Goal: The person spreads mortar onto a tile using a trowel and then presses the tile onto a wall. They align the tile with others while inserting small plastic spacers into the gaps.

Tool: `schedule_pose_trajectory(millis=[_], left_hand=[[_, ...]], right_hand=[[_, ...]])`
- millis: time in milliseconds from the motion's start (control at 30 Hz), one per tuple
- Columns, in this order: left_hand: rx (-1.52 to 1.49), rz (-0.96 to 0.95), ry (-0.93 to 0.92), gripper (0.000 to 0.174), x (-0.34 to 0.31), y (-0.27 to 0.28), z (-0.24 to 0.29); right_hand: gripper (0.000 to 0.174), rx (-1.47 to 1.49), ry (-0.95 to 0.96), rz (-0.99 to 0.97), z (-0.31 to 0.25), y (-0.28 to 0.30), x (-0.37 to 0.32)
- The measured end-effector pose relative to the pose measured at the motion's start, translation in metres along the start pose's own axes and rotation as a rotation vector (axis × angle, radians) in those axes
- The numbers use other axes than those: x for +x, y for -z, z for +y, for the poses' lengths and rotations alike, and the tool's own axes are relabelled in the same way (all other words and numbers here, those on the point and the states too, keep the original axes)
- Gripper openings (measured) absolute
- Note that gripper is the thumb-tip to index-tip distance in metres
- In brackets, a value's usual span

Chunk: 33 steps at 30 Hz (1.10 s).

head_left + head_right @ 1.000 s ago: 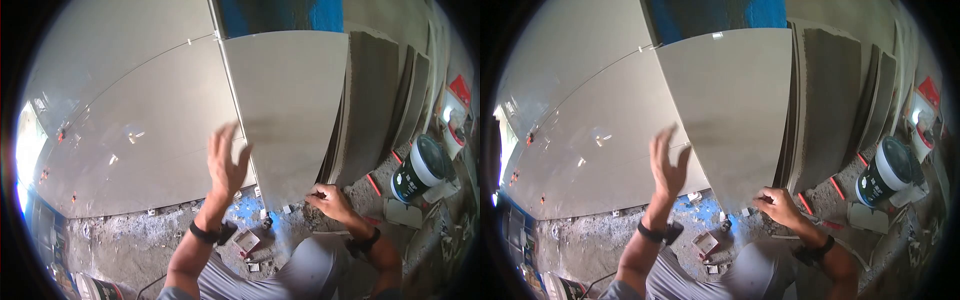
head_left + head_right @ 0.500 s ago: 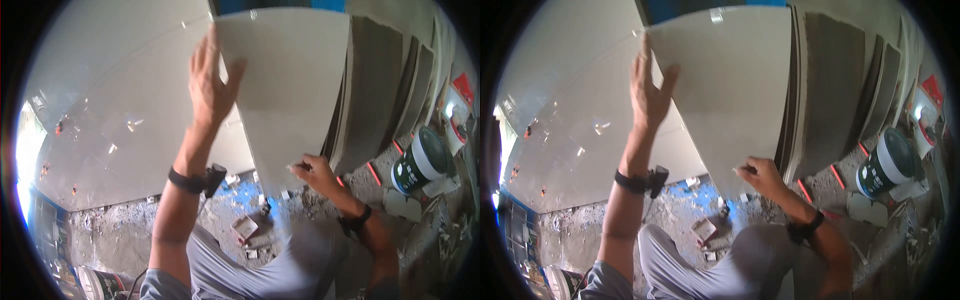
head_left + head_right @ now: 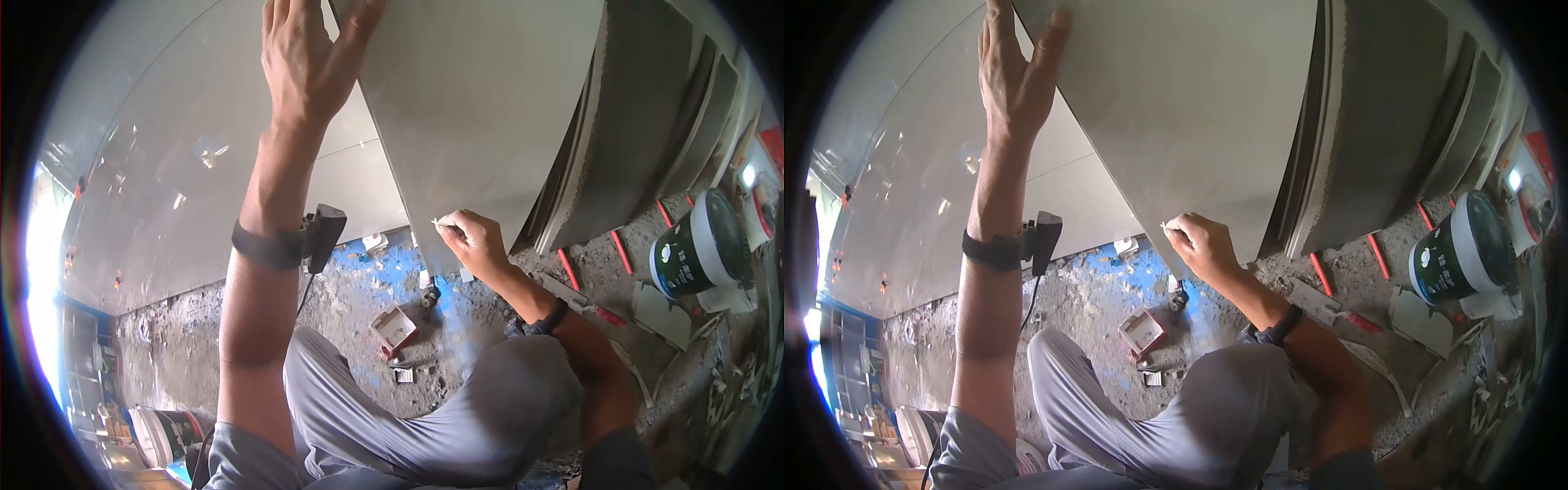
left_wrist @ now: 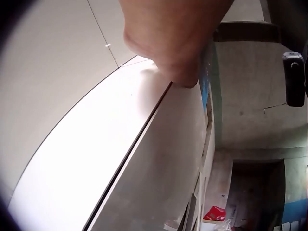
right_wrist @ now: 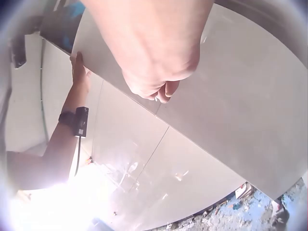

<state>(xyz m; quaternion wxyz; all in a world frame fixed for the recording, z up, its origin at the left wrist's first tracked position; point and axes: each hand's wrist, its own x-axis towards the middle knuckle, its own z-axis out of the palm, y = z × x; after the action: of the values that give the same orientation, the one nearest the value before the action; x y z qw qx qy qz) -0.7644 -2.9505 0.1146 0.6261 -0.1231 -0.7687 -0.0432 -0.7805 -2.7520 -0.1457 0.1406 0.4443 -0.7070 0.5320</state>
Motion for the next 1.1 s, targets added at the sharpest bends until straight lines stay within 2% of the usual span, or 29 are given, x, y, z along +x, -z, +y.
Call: schedule_pose_trajectory(millis=[100, 233, 300, 333, 400, 567, 700, 767, 800, 867, 900, 967, 1067, 1100], left_hand=[[0.01, 0.014, -0.03, 0.079, 0.0, -0.001, -0.002], [-0.066, 0.006, 0.036, 0.08, 0.001, -0.001, 0.007], [-0.107, 0.002, 0.046, 0.079, 0.001, -0.002, 0.005], [-0.06, 0.023, 0.008, 0.08, 0.001, -0.003, 0.0], [-0.012, 0.043, -0.029, 0.08, 0.002, -0.005, -0.003], [-0.151, 0.046, -0.038, 0.079, 0.003, -0.006, -0.001], [-0.086, 0.024, -0.009, 0.079, 0.003, -0.009, -0.009], [-0.174, 0.154, -0.156, 0.078, 0.004, -0.021, -0.022], [-0.178, 0.158, -0.157, 0.078, 0.001, -0.014, -0.012], [-0.115, -0.05, 0.019, 0.069, 0.001, 0.016, 0.024], [-0.111, -0.017, -0.02, 0.069, 0.005, 0.019, 0.022], [0.086, 0.015, -0.078, 0.075, 0.012, 0.019, 0.005], [0.263, 0.071, -0.246, 0.079, 0.022, 0.031, 0.024], [0.218, 0.008, -0.327, 0.084, 0.019, 0.03, 0.034]], right_hand=[[0.008, -0.007, 0.034, 0.035, 0.005, -0.012, -0.004], [0.01, -0.038, 0.074, 0.07, 0.015, -0.024, -0.01], [0.013, -0.158, 0.16, 0.117, 0.018, -0.027, -0.01], [0.013, -0.154, 0.159, 0.117, 0.018, -0.028, -0.008], [0.015, -0.22, 0.273, 0.169, 0.016, -0.027, -0.004], [0.016, -0.236, 0.257, 0.178, 0.021, -0.033, -0.006], [0.017, -0.244, 0.265, 0.179, 0.019, -0.033, -0.005], [0.017, -0.23, 0.26, 0.179, 0.021, -0.036, -0.006], [0.018, -0.219, 0.258, 0.182, 0.022, -0.035, -0.007], [0.018, -0.24, 0.256, 0.152, 0.021, -0.03, -0.012], [0.018, -0.257, 0.266, 0.13, 0.022, -0.028, -0.007], [0.02, -0.258, 0.287, 0.139, 0.023, -0.024, -0.006], [0.02, -0.235, 0.276, 0.164, 0.021, -0.017, -0.007], [0.019, -0.221, 0.282, 0.164, 0.021, -0.013, -0.007]])
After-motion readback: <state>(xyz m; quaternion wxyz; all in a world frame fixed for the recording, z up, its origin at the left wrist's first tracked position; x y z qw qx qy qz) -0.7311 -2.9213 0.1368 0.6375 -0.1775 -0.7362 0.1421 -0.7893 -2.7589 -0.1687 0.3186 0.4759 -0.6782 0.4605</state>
